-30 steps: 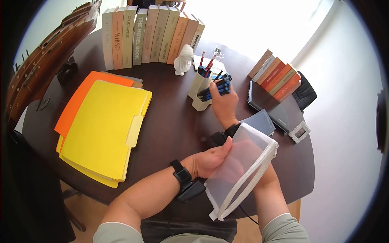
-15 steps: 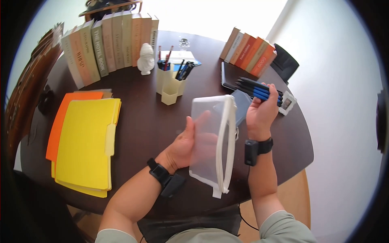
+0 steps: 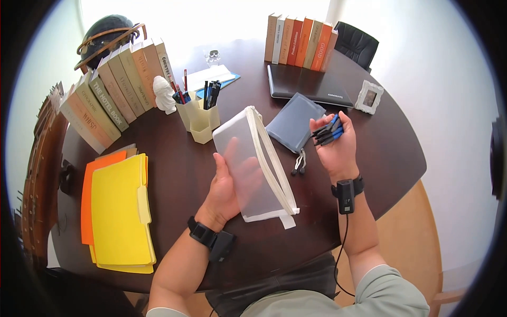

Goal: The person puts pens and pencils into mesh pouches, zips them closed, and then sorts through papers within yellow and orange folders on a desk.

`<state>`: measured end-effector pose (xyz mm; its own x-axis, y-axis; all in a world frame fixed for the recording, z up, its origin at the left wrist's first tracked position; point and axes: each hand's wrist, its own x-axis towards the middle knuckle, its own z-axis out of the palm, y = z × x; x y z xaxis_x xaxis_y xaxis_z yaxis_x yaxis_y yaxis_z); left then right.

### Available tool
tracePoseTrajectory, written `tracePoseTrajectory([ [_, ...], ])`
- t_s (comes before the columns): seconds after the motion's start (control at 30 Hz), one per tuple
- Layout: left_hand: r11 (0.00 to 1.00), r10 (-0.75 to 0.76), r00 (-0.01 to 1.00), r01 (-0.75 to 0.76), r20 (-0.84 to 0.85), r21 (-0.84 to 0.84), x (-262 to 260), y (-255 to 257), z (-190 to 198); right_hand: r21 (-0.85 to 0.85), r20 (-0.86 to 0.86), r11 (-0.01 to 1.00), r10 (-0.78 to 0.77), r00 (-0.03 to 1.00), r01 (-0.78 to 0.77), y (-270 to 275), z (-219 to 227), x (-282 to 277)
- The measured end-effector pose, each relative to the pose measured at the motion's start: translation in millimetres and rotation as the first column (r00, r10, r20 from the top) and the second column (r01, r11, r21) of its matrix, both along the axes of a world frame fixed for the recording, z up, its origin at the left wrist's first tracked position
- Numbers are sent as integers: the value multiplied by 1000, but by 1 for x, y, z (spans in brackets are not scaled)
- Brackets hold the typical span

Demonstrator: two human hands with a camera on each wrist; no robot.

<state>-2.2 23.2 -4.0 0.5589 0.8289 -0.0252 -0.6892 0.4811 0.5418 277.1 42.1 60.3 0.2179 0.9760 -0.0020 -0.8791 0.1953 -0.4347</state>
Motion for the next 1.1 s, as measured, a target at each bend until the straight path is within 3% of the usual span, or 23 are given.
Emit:
tracePoseTrajectory([
  [0.1, 1000, 26, 999, -27, -41, -9, -3, 1, -5, 44, -36, 992, 118, 992, -116, -6, 3, 7],
  [0.2, 999, 34, 997, -36, -73, -20, -1, 1, -5, 172, -79, 925, 355, 931, -338, -12, 10, 11],
  [0.23, 999, 38, 996, -40, -82, -25, 0, 1, -4, 125, -74, 938, 333, 940, -323, -18, 16, 5],
  [0.33, 999, 38, 994, -41, -100, -35, 1, -2, -3, 74, 118, 919, 378, 918, -387, -30, 21, -2],
  [0.43, 999, 33, 991, -37, -127, -32, 2, -1, -5, -96, 387, 940, 339, 857, -329, -41, 27, -19],
  [0.6, 997, 10, 984, -23, -178, -68, 0, 2, -12, -193, 766, 957, 284, 576, -215, -53, 32, -42],
  [0.97, 999, -50, 989, 49, -142, -9, 5, -1, -7, -165, 902, 974, 213, 375, -156, -53, 25, -50],
  [1.1, 995, -78, 993, 84, -94, 58, 10, -6, 1, -176, 887, 970, 230, 401, -166, -57, 26, -54],
])
